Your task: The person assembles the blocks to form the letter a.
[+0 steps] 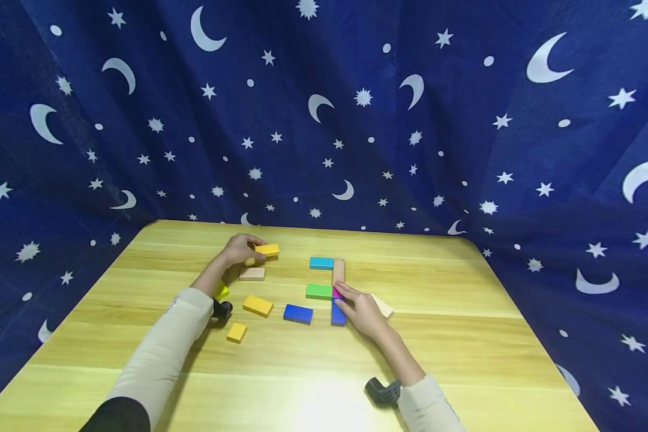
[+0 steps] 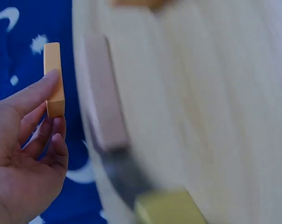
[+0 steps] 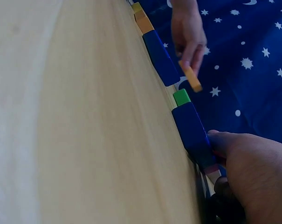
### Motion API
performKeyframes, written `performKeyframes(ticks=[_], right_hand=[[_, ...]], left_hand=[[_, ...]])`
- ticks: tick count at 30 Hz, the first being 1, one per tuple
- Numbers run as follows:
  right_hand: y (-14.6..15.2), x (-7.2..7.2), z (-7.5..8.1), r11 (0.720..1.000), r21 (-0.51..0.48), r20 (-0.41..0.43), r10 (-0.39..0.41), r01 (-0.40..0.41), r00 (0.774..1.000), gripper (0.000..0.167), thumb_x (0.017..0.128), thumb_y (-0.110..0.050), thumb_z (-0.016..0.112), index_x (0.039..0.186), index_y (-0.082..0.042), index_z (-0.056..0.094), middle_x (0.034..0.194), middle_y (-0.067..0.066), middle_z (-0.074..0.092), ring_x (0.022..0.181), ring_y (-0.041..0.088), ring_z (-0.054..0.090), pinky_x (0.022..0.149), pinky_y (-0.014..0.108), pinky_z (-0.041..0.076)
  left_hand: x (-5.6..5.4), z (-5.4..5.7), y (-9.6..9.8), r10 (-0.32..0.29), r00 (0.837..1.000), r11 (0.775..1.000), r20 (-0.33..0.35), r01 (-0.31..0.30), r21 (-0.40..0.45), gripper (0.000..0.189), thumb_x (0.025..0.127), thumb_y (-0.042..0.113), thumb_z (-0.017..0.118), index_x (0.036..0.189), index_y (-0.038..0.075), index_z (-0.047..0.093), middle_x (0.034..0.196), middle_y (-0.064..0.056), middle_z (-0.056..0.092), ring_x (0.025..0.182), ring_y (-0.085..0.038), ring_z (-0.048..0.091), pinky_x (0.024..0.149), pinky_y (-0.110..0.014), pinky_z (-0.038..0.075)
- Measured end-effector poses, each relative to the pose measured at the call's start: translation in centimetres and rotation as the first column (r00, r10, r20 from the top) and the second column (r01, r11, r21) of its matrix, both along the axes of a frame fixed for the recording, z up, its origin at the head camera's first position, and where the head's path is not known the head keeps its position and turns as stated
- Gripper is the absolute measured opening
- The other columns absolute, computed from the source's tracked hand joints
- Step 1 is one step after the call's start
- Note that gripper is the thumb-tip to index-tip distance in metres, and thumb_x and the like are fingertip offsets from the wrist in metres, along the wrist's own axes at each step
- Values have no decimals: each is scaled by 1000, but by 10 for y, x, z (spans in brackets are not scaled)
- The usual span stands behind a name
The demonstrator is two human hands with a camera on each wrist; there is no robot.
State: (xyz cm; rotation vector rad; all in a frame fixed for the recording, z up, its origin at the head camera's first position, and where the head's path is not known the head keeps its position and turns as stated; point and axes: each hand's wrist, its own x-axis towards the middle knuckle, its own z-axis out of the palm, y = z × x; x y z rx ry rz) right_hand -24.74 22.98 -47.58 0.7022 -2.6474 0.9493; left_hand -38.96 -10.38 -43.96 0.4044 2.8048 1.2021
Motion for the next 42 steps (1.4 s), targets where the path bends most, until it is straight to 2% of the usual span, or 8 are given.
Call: performKeyframes(ticks=[3,6,10,14,22,31,42], right_hand=[[0,0,1,1000,-6,-19,-3,3,1000,38,90,-16,62,125,-2,57,129,8,53,117,27,49,93,42,40],[1,0,1,1000,-2,-17,-3,3,1000,39,90,-17,61,126,-3,57,130,7,53,118,26,48,94,42,40],[1,-1,-1,1000,6,9,2,-2,1000,39,91,-19,60,127,-4,56,131,7,52,119,25,47,95,41,39],[1,-2,-3,1000,9,30,2,-2,1000,40,91,-22,59,128,-6,56,132,5,51,120,23,46,96,40,38],[1,-2,-3,1000,3,32,0,0,999,39,91,-20,60,128,-6,56,131,6,52,120,24,46,96,40,38],[1,-1,-2,1000,8,34,-9,8,999,39,92,-20,59,128,-6,55,132,6,51,120,26,46,96,41,38],[0,-1,-2,1000,4,38,-5,5,999,39,92,-20,59,128,-5,55,132,8,50,121,27,45,96,42,37]], left_hand=[[-1,6,18,-27,999,1000,-30,27,14,37,74,12,78,108,4,69,102,-12,64,80,-19,51,69,-28,42],[0,7,35,-59,998,998,-30,59,-2,36,74,13,78,108,6,69,100,-10,64,80,-18,52,68,-27,43],[5,1,52,-81,997,995,16,82,-55,34,74,13,78,107,8,70,99,-5,64,80,-17,53,69,-26,44],[9,-7,62,-82,995,994,50,86,-69,33,74,13,78,106,9,70,97,-2,64,80,-15,53,70,-26,44],[12,-10,68,-90,995,995,54,92,-43,32,73,12,78,105,7,71,95,-3,64,79,-15,52,70,-26,44],[10,-13,71,-98,994,994,44,99,-41,33,74,14,78,106,8,70,100,-3,65,83,-15,53,74,-25,45],[10,-14,73,-91,995,995,46,92,-25,33,74,13,78,106,9,70,98,-3,65,80,-14,51,72,-25,44]])
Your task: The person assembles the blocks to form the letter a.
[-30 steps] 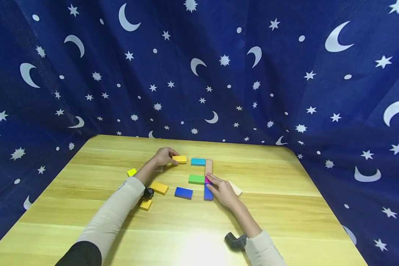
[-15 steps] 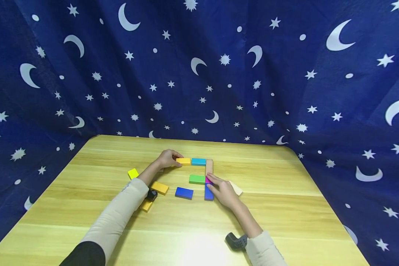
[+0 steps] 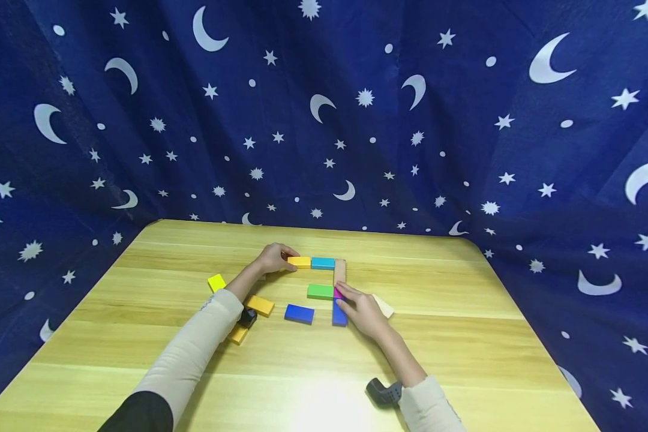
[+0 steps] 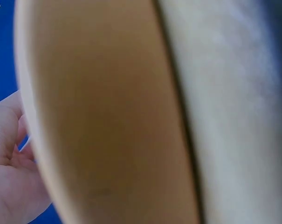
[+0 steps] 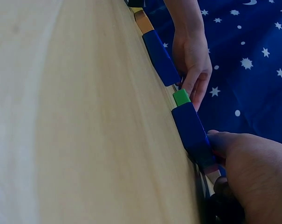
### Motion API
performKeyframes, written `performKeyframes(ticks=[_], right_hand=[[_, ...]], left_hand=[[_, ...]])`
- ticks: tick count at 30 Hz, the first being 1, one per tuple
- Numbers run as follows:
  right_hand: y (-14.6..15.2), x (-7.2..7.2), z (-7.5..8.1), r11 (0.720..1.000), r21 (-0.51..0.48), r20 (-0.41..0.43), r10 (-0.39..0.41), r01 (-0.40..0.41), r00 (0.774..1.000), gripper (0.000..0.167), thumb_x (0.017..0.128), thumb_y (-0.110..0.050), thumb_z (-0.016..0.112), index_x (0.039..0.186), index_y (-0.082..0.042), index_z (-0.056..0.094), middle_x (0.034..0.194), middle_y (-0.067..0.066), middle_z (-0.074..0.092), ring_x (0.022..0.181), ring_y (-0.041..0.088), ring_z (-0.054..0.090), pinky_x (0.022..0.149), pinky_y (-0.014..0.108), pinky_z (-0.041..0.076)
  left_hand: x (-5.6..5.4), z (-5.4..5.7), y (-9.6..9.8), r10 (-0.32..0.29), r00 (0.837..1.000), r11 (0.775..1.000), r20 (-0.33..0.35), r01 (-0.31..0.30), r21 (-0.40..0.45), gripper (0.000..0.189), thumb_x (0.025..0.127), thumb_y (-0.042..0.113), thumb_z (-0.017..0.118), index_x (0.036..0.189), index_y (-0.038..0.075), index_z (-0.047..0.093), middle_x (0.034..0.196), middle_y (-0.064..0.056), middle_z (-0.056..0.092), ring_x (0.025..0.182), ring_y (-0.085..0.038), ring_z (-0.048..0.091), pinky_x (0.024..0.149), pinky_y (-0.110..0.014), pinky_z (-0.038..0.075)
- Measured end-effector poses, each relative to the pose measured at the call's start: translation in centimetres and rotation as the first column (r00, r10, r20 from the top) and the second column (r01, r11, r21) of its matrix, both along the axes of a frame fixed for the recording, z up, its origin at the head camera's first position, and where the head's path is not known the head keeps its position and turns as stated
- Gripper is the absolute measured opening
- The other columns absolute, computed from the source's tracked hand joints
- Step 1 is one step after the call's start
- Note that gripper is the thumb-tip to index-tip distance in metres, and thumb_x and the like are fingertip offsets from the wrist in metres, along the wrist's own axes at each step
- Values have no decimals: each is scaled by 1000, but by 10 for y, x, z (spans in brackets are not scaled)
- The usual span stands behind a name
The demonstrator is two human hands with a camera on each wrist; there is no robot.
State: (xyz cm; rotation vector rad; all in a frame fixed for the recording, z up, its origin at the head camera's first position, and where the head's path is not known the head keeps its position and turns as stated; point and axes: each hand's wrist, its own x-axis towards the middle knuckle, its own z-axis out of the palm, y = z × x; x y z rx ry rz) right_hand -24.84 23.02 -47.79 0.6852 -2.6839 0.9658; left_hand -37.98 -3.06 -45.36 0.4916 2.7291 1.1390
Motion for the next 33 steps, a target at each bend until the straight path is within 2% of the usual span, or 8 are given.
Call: performKeyframes(ticks=[5,15,21,24,27,33], right_hand=[[0,0,-1,1000,-1,4,0,0,1000,40,92,-21,59,128,-6,55,132,6,50,121,25,45,96,41,38],[0,0,-2,1000,-3,9,1,-1,1000,40,92,-21,59,129,-6,55,132,6,51,121,25,45,96,40,37],[-2,1,-2,1000,-2,11,3,-3,1000,40,92,-20,59,129,-6,54,132,6,50,121,25,45,96,40,37],[-2,1,-1,1000,-1,9,0,0,1000,40,92,-20,59,129,-6,55,132,5,51,121,25,45,96,41,38],[-2,1,0,1000,-3,8,-7,7,1000,40,91,-21,59,129,-7,55,132,5,51,121,24,45,96,41,38],[0,1,2,1000,5,4,-8,8,1000,40,92,-22,59,129,-7,55,132,4,51,121,24,45,96,41,38]], left_hand=[[0,-1,0,-9,1000,1000,0,9,11,33,73,13,79,105,9,71,98,-3,65,80,-15,53,72,-25,45],[1,-2,-1,-9,1000,1000,-6,9,15,35,73,14,79,107,9,70,103,-3,65,90,-17,56,81,-28,45],[4,2,-6,-2,998,996,-56,7,92,41,75,22,78,113,11,67,108,-7,61,92,-21,59,77,-30,48],[12,9,-7,-3,995,988,-99,18,155,41,76,26,77,113,13,67,108,-6,61,91,-21,58,75,-31,49],[26,18,-6,-17,993,979,-120,41,201,39,76,28,76,112,15,67,107,-4,63,92,-18,57,77,-30,47],[60,36,-7,-73,994,964,-81,91,249,39,78,29,74,112,11,67,108,-3,64,94,-16,57,78,-32,46]])
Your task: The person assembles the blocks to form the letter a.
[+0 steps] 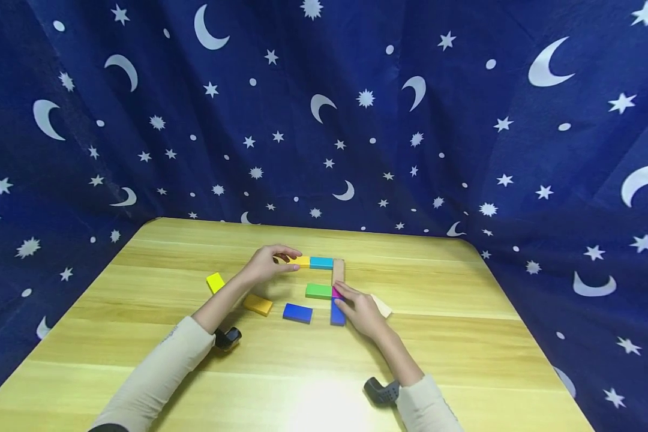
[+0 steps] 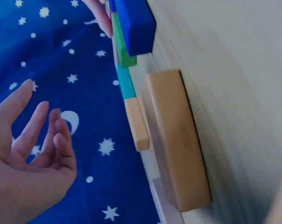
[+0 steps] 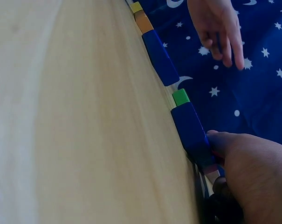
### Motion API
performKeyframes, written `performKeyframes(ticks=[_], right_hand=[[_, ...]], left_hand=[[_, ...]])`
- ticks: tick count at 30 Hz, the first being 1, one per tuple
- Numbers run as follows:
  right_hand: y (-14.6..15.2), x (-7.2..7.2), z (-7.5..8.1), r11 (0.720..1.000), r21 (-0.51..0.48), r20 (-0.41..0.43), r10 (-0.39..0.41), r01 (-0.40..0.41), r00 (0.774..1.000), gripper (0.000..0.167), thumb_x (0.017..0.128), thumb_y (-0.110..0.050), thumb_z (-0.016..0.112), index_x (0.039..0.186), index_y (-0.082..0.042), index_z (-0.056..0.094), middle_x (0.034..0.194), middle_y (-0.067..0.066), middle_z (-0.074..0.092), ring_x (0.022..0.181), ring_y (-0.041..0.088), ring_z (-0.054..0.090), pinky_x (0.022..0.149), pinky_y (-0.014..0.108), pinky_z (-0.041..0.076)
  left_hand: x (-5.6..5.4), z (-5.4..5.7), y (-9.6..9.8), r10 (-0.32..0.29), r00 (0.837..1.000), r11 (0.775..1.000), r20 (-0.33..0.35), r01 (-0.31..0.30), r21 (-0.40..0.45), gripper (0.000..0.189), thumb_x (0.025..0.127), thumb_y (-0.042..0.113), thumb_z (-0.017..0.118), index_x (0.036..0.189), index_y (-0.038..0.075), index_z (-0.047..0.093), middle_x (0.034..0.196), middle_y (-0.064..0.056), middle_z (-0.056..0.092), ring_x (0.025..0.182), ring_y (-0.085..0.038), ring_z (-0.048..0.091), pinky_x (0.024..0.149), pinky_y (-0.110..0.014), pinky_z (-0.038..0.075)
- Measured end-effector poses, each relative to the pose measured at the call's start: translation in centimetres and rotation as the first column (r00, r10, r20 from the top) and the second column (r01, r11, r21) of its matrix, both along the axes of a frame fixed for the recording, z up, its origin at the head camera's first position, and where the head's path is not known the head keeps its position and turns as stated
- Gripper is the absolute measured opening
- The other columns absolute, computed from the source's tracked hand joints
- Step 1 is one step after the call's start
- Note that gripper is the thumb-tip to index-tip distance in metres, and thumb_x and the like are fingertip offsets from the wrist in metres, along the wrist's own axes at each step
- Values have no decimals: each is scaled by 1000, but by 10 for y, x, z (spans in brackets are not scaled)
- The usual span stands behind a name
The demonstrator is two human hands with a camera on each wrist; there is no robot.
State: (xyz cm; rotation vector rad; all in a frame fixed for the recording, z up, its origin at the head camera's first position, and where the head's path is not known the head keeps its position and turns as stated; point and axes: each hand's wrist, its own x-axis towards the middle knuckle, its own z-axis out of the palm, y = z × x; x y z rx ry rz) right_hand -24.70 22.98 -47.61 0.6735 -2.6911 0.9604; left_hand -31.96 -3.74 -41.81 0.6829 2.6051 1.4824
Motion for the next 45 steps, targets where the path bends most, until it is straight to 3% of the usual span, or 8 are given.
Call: performKeyframes(ticks=[6,12,18,26,37,41,45], right_hand=[[1,0,0,1000,-10,-4,1,-1,1000,40,91,-21,59,128,-6,55,132,5,51,121,25,45,96,42,38],[1,-1,-2,1000,-5,-3,7,-7,1000,40,91,-20,59,128,-6,55,132,6,51,121,25,45,96,41,38],[1,0,-4,1000,-12,-5,5,-5,1000,40,91,-20,59,128,-6,55,132,5,51,120,24,45,96,41,38],[0,-1,-3,1000,-12,-5,2,-2,1000,39,91,-19,60,128,-5,55,132,6,51,121,25,45,96,41,38],[-1,-1,-3,1000,-7,-56,5,-5,998,39,89,-18,62,126,-4,57,129,6,53,118,26,49,94,42,40],[-1,0,-1,1000,-13,-48,1,-2,999,40,90,-18,62,126,-4,57,130,7,52,118,27,48,94,43,39],[-2,1,0,1000,-15,-40,5,-6,999,40,90,-18,61,127,-3,56,130,7,52,119,27,47,95,43,39]], left_hand=[[20,1,-5,-124,991,983,48,129,-129,37,79,25,74,112,9,67,105,-7,65,93,-16,56,81,-31,45],[29,-15,-11,-257,961,941,102,273,-201,35,74,18,78,106,9,68,99,-1,65,87,-14,58,75,-27,47],[32,-27,-11,-313,946,920,81,324,-220,34,69,20,82,99,13,70,93,5,66,82,-9,58,73,-24,47],[35,-33,-6,-317,946,907,64,322,-272,30,66,16,84,94,11,71,87,5,66,76,-7,54,69,-21,45],[31,-36,-13,-291,957,928,15,286,-239,29,65,14,84,91,10,72,84,6,66,72,-6,57,66,-22,47],[27,-34,-19,-240,970,946,26,240,-218,29,66,16,84,92,11,72,85,6,66,74,-8,57,67,-23,48],[23,-32,-23,-155,988,961,22,156,-227,28,66,16,84,91,13,72,85,6,66,75,-8,56,67,-23,47]])
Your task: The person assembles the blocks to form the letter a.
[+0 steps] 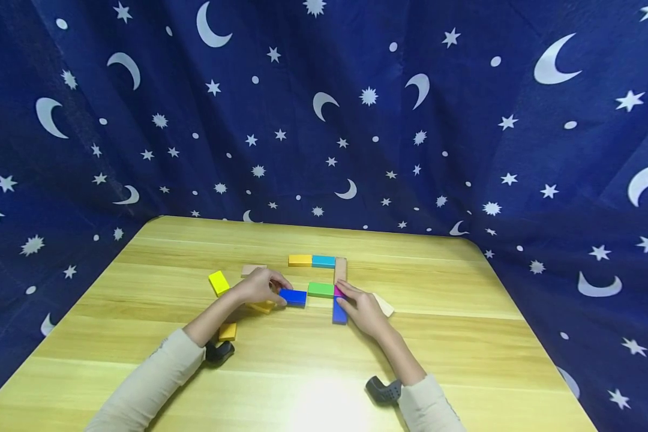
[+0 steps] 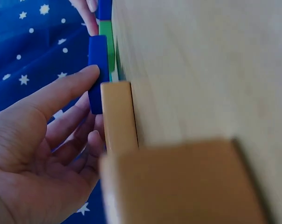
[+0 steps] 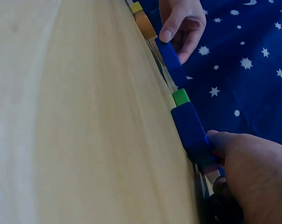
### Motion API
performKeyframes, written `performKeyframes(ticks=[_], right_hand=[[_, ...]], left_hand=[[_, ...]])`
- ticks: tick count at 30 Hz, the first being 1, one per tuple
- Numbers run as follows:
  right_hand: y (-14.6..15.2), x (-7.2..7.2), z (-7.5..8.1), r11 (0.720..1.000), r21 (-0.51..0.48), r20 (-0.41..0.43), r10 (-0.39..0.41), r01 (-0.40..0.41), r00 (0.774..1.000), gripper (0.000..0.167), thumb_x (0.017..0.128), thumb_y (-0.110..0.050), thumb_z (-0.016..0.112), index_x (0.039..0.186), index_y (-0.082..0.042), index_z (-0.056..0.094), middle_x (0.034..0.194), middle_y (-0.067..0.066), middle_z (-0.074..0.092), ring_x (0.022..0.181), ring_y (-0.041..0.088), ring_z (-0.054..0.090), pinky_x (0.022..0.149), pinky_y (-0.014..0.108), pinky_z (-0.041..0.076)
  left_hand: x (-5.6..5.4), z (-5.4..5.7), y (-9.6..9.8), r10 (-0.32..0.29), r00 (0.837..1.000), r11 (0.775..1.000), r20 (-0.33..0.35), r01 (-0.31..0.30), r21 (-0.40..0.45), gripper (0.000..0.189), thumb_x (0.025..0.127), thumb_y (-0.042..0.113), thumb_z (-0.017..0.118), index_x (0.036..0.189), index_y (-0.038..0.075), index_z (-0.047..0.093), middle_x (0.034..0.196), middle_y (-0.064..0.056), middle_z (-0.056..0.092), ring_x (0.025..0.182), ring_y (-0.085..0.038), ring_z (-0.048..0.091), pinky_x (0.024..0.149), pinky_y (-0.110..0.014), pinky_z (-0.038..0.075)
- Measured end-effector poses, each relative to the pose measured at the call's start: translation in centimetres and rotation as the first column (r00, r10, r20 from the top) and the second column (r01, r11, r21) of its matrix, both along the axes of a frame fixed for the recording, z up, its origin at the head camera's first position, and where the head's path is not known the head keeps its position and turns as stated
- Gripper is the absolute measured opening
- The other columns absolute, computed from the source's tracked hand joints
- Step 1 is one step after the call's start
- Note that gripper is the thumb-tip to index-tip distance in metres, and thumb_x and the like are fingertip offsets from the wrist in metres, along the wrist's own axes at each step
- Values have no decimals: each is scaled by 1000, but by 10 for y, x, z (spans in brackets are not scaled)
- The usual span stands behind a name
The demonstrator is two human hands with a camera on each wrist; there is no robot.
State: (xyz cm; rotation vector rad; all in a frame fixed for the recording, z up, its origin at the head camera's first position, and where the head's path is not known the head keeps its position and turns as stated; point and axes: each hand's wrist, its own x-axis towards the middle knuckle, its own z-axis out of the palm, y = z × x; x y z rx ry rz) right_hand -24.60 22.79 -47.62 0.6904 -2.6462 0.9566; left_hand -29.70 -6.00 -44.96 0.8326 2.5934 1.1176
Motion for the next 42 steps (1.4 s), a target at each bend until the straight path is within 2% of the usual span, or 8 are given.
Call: performKeyframes(ticks=[5,12,23,32,42], right_hand=[[0,0,-1,1000,-1,7,-3,3,1000,40,90,-18,61,127,-4,56,131,6,52,118,27,48,94,43,39],[0,-1,0,1000,-5,17,-8,8,1000,39,91,-19,60,127,-4,56,131,6,52,119,26,47,95,42,39],[2,-2,-1,1000,0,40,-11,11,999,40,92,-23,59,128,-6,55,132,3,51,121,24,45,96,41,38],[1,-1,-1,1000,5,34,-8,7,999,39,92,-21,59,128,-6,55,132,4,51,120,25,46,96,42,38],[1,-1,0,1000,5,38,-11,11,999,40,91,-19,59,128,-6,55,132,5,51,121,25,45,96,42,38]], left_hand=[[-6,1,-1,77,997,997,9,-76,-28,27,65,15,85,89,12,72,84,5,64,74,-9,55,67,-24,46],[-14,0,2,124,992,991,21,-122,-59,25,65,16,84,87,14,72,78,6,62,72,-11,53,66,-25,44],[-19,0,9,119,993,992,25,-118,-55,26,66,15,84,89,11,72,81,3,64,73,-11,53,66,-24,44],[-19,-2,11,122,991,991,45,-120,-52,26,67,14,83,91,11,72,84,3,65,74,-11,54,67,-24,46],[-21,-2,11,104,994,993,34,-101,-61,27,69,15,82,93,12,71,87,5,64,77,-11,55,70,-24,46]])
